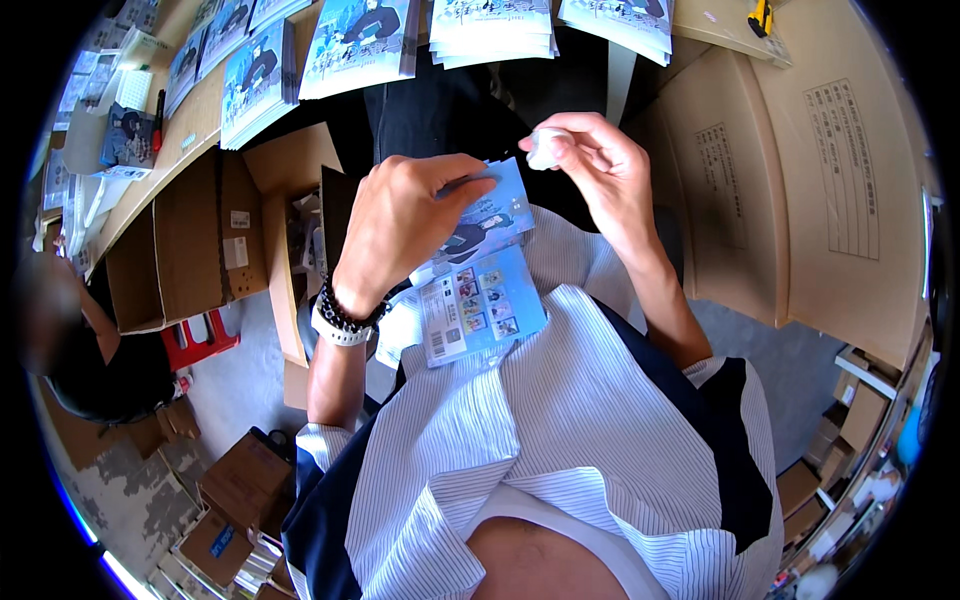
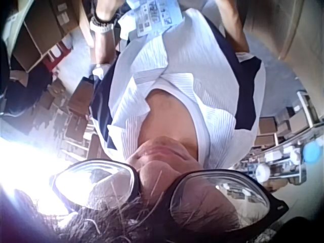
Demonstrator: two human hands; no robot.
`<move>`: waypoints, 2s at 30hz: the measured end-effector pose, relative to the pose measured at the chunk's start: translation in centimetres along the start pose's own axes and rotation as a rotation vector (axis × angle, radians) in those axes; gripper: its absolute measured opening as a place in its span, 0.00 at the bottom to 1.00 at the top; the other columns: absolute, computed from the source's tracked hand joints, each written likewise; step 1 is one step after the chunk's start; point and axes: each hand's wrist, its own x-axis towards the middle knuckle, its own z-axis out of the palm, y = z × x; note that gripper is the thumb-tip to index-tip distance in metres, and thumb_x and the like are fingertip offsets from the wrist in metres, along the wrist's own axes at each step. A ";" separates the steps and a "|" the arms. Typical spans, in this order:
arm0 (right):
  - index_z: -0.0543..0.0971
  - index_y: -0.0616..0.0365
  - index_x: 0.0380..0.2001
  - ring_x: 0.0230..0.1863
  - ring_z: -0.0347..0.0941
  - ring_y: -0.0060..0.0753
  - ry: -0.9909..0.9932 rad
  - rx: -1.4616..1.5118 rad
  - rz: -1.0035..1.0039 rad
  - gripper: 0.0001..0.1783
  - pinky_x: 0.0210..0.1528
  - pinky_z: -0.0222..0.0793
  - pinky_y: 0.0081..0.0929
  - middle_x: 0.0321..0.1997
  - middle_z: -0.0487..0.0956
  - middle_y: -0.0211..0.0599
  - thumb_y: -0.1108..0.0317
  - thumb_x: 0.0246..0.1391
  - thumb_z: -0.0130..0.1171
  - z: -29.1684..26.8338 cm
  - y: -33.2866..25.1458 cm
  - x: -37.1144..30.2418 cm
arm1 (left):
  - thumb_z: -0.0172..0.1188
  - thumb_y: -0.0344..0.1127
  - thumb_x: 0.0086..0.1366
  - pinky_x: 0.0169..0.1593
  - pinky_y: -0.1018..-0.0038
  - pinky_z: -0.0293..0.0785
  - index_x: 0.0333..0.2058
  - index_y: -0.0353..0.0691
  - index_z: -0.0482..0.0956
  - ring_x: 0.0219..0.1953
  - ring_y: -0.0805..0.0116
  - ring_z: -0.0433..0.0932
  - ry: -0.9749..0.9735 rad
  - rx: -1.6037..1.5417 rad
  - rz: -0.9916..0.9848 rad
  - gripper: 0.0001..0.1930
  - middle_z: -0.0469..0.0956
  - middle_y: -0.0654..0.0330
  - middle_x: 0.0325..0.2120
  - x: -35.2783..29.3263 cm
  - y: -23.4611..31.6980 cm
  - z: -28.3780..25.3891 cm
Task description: The person sits at a desk and wipes the surface of small blue cards with a white cloth. They handle the cards one by one, wiping each side before placing them into a stack on the table. The person repeats this process for multiple cards throughout the clip.
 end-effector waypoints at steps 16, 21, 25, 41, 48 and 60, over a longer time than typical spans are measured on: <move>0.85 0.61 0.42 0.39 0.85 0.32 -0.342 -0.359 0.093 0.10 0.41 0.81 0.25 0.38 0.87 0.42 0.72 0.57 0.67 -0.2 3.0 -4.4 | 0.68 0.40 0.65 0.32 0.79 0.76 0.42 0.36 0.86 0.28 0.78 0.82 0.592 -0.452 -0.097 0.13 0.86 0.58 0.30 -0.5 -4.1 -5.7; 0.84 0.60 0.46 0.40 0.85 0.32 -0.055 -0.326 0.202 0.12 0.43 0.80 0.23 0.39 0.87 0.42 0.69 0.60 0.64 -2.5 3.4 -4.7 | 0.68 0.34 0.63 0.32 0.78 0.78 0.41 0.39 0.87 0.27 0.74 0.84 0.259 -0.119 0.002 0.10 0.86 0.58 0.29 -2.2 -0.5 -6.3; 0.83 0.63 0.45 0.42 0.85 0.30 0.020 -0.317 0.162 0.11 0.45 0.79 0.22 0.38 0.86 0.39 0.70 0.61 0.63 -3.8 1.9 -3.2 | 0.67 0.32 0.64 0.35 0.72 0.82 0.40 0.39 0.87 0.30 0.62 0.86 -0.038 0.121 0.155 0.08 0.87 0.57 0.33 -6.0 0.5 -0.2; 0.83 0.63 0.46 0.44 0.85 0.35 -0.032 -0.191 0.164 0.12 0.45 0.81 0.25 0.39 0.86 0.41 0.68 0.63 0.62 -2.3 4.2 -3.2 | 0.79 0.51 0.49 0.59 0.66 0.70 0.49 0.38 0.82 0.55 0.57 0.69 -0.058 0.329 0.068 0.32 0.74 0.58 0.48 0.7 -6.5 5.3; 0.81 0.66 0.47 0.46 0.83 0.32 -0.036 -0.179 0.174 0.12 0.49 0.79 0.24 0.41 0.84 0.41 0.71 0.64 0.60 -2.1 4.3 -2.3 | 0.75 0.40 0.54 0.38 0.70 0.79 0.48 0.41 0.83 0.35 0.59 0.85 0.034 0.218 0.037 0.23 0.85 0.53 0.37 2.1 -5.2 2.3; 0.80 0.66 0.48 0.48 0.83 0.36 -0.031 -0.154 -0.112 0.12 0.51 0.80 0.28 0.44 0.83 0.42 0.73 0.64 0.58 0.3 -0.2 1.9 | 0.69 0.35 0.61 0.29 0.74 0.76 0.39 0.42 0.87 0.25 0.65 0.85 0.076 0.189 0.077 0.08 0.85 0.56 0.26 0.8 -0.3 -1.2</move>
